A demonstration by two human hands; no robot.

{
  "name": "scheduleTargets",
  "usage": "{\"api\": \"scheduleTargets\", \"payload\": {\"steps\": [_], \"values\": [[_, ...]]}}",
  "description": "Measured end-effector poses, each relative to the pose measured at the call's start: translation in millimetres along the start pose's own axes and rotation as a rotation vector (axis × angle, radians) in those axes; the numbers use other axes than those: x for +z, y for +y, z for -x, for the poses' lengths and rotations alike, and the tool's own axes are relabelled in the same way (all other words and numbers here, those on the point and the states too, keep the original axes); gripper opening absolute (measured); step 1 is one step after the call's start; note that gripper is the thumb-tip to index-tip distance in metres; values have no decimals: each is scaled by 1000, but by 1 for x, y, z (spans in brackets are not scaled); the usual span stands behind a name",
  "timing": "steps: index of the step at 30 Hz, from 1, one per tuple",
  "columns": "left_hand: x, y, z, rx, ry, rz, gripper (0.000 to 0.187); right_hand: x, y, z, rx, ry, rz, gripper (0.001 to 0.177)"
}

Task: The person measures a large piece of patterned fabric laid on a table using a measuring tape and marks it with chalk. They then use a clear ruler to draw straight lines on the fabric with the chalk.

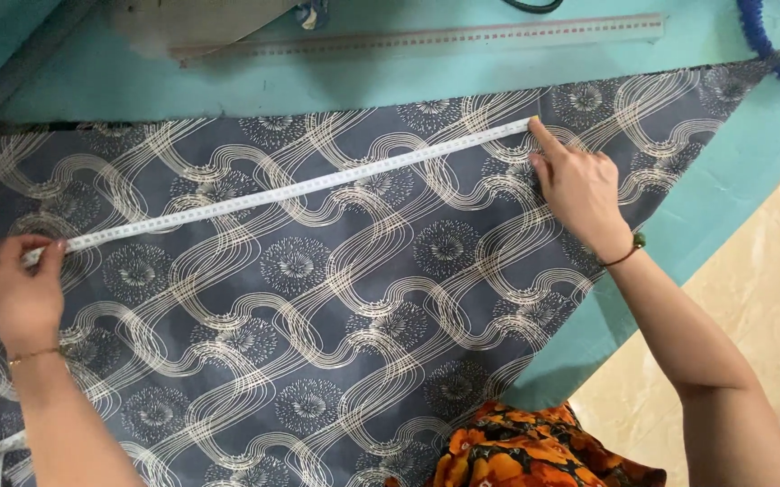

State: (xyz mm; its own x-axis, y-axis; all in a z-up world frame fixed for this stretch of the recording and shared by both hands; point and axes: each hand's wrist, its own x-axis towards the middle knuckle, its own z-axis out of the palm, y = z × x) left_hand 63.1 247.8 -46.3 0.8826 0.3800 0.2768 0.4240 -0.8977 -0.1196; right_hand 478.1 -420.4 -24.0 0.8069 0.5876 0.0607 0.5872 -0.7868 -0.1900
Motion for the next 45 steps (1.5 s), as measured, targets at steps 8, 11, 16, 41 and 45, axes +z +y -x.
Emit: {"api": "scheduleTargets", "payload": {"steps": [8,11,16,41,45], "values": [[-15,20,-12,7,50,28,16,5,-6,1,4,6,58,50],[2,0,-4,-99,-31,132,16,6,-10,2,-34,45,57,49],[6,2,-3,-168,-44,149,16,10,-6,2,-32,32,41,50],[-32,-43,-3,-176,-182,101,40,17,0,2,33,-96,58,55],[-14,-47,-3,-189,-10,58,41,31,15,5,-58,-60,104,50]]}}
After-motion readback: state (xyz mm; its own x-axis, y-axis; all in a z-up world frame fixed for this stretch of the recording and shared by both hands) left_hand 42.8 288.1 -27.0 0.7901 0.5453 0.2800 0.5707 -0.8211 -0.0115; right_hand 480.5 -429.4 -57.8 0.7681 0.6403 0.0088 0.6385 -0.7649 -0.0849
